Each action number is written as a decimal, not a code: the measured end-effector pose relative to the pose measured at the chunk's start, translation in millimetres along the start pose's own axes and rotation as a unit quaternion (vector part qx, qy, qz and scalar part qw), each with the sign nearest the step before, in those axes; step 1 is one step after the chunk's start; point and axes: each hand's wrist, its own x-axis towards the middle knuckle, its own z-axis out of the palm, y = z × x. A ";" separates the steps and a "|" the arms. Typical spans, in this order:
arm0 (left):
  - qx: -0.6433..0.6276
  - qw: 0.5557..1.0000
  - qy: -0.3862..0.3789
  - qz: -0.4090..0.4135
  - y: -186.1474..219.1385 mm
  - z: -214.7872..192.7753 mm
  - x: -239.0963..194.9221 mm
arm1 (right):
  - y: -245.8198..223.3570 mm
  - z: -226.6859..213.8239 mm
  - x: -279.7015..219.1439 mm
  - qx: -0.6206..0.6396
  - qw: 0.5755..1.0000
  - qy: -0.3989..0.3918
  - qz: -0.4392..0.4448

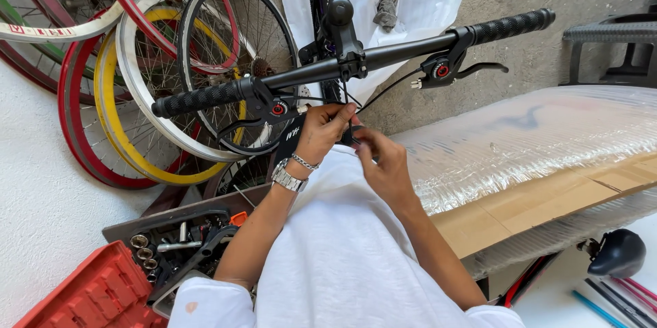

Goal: The person is working on a bicycle's handlebar, specifically adjusting the brake cable. They use their hands to pull, thread, and tighten the cable near the brake lever and shifter. The task involves manipulating the cable and handlebar components to ensure proper tension and alignment.

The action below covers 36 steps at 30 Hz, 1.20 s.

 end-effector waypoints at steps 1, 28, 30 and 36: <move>-0.001 1.000 0.001 -0.001 3.3 2.0 -1.8 | -4.9 -0.3 -2.1 0.000 1.000 -0.001 0.001; 0.133 0.988 0.069 0.041 5.1 -5.6 -5.9 | -8.3 3.2 6.8 -0.030 0.996 -0.027 0.083; 0.131 0.987 0.082 0.047 -10.6 -11.8 -6.1 | 1.8 -4.0 -3.7 -0.186 0.983 -0.005 0.005; 0.155 0.984 0.093 0.010 15.2 -1.6 -12.2 | 9.2 23.7 6.1 -0.372 0.921 0.014 -0.112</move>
